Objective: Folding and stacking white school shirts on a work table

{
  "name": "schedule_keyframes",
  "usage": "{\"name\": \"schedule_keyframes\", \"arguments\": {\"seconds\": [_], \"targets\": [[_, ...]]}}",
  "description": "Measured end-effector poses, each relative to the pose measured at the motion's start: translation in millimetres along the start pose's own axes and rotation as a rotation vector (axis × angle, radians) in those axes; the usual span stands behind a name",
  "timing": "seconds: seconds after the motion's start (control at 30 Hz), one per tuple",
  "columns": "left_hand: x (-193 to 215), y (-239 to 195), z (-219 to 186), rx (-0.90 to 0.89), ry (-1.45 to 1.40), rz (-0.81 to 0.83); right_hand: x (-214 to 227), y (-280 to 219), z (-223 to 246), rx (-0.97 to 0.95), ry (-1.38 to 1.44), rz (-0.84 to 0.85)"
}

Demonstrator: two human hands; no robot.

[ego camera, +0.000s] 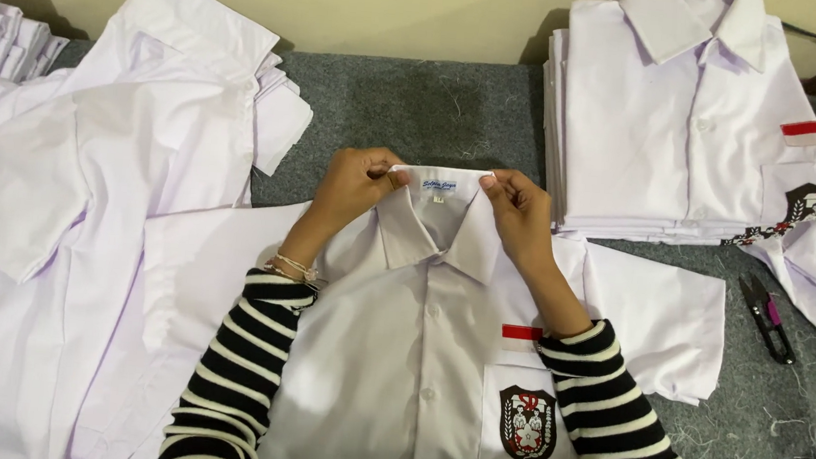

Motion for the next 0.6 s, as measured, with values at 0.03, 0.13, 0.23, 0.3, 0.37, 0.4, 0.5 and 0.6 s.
{"name": "schedule_keyframes", "arguments": {"seconds": [0.03,0.13,0.23,0.3,0.37,0.4,0.5,0.6], "targets": [[0,0,0,-0.001,0.0,0.0,-1,0,3,0.0,0.0,-0.001],[-1,-3,1,-0.005,0.018,-0.006,-2,-5,11,0.014,0.017,-0.016],[2,1,-1,-0.014,0.04,-0.024,-3,-1,17,0.011,0.018,-0.02],[1,-1,3,-0.016,-0.009,-0.007,-5,-1,9,-0.013,0.054,-0.019],[1,-6,2,0.004,0.012,0.008,-2,-4,7,0.026,-0.094,-0.032],[1,-6,-1,0.015,0.034,0.023,0,-3,10,0.074,-0.242,-0.048],[-1,-8,-10,0.047,0.071,-0.021,-12,-17,73,0.379,-0.41,-0.067],[2,-9,-27,0.071,0.279,-0.007,-21,-25,82,0.605,-0.664,-0.031]]}}
Point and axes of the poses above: each hand's wrist, its own y-axis towards the middle knuckle, its own x-axis out of the back of the hand, z = x × y, the point moved 6 cm from there along y, towards the middle knuckle, and after that the axes turned 2 degrees about -x, right-handed, at the moved point
